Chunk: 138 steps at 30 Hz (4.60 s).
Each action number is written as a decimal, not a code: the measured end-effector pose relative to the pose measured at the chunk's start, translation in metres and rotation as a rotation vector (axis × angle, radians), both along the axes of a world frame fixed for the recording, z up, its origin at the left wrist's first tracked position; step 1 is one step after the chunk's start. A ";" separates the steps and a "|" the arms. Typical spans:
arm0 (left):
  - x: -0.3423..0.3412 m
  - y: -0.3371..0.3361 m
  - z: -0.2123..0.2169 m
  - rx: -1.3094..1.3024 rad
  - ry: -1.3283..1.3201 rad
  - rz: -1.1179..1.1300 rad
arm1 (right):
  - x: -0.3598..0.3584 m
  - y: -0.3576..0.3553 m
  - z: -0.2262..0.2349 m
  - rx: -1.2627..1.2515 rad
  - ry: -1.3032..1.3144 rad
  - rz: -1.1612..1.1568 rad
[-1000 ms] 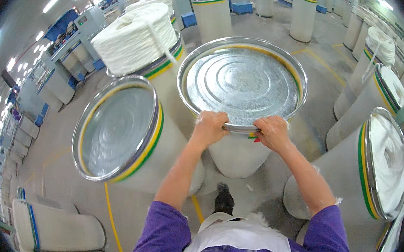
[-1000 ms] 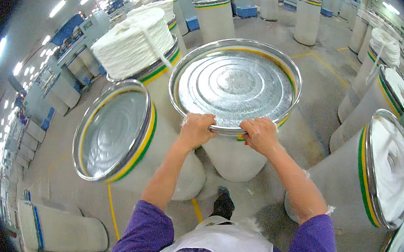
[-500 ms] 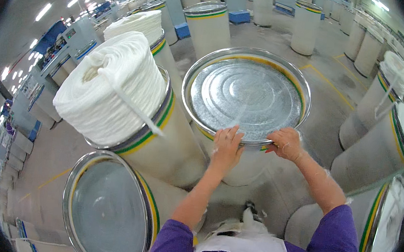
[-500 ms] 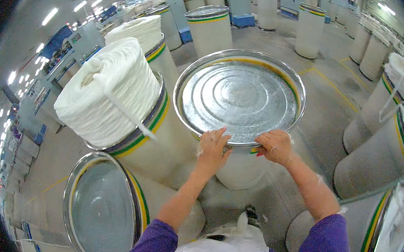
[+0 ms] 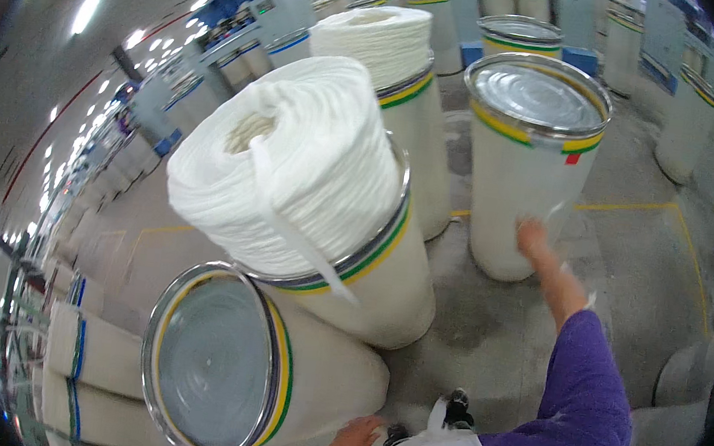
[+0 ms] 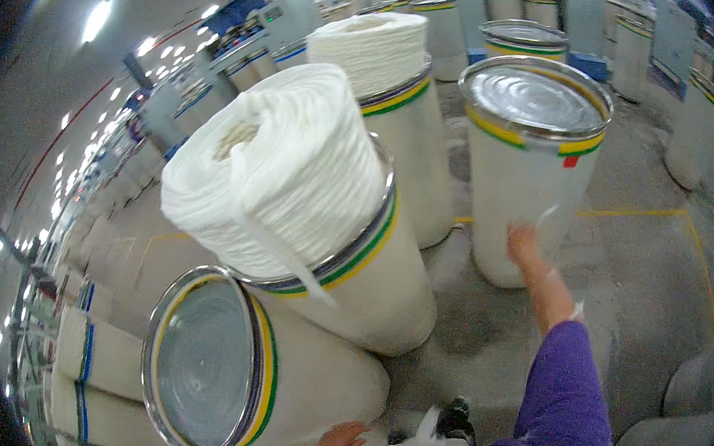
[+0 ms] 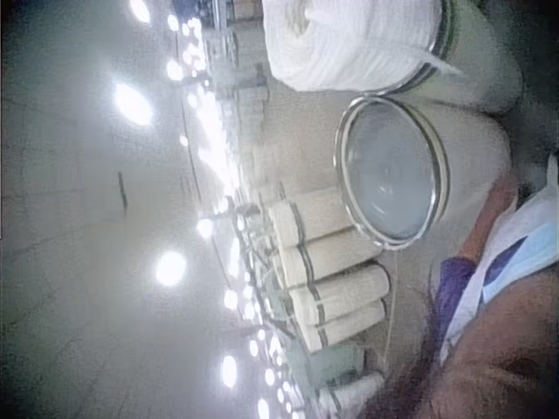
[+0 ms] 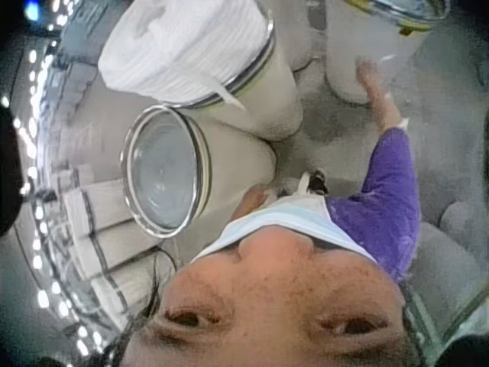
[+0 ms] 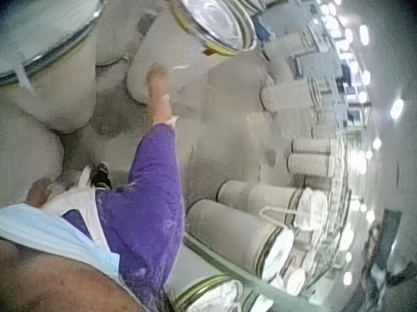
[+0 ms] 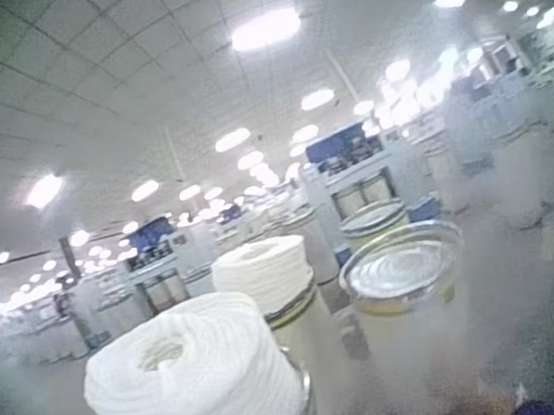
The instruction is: The person handles white textile roving in a factory, pulling strands from large cylindrical containers and feeding them into overhead machinery. They repeatedly move between containers, adjust the roving, and place metal lids on the containers.
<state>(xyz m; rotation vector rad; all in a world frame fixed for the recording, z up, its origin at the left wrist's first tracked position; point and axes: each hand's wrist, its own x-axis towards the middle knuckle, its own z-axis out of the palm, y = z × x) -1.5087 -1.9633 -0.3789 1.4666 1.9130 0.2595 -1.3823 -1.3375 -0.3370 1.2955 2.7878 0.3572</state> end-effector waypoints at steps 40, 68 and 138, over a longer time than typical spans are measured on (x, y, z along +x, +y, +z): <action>-0.405 -0.349 0.180 0.339 0.760 0.356 | -0.458 -0.635 0.152 -0.546 0.412 0.965; -1.005 -0.082 0.169 0.789 0.561 0.274 | -0.968 -0.495 0.156 -0.316 0.358 0.895; -1.114 0.315 -0.115 -0.472 -0.160 2.056 | -1.693 0.142 -0.271 -1.164 -0.368 1.135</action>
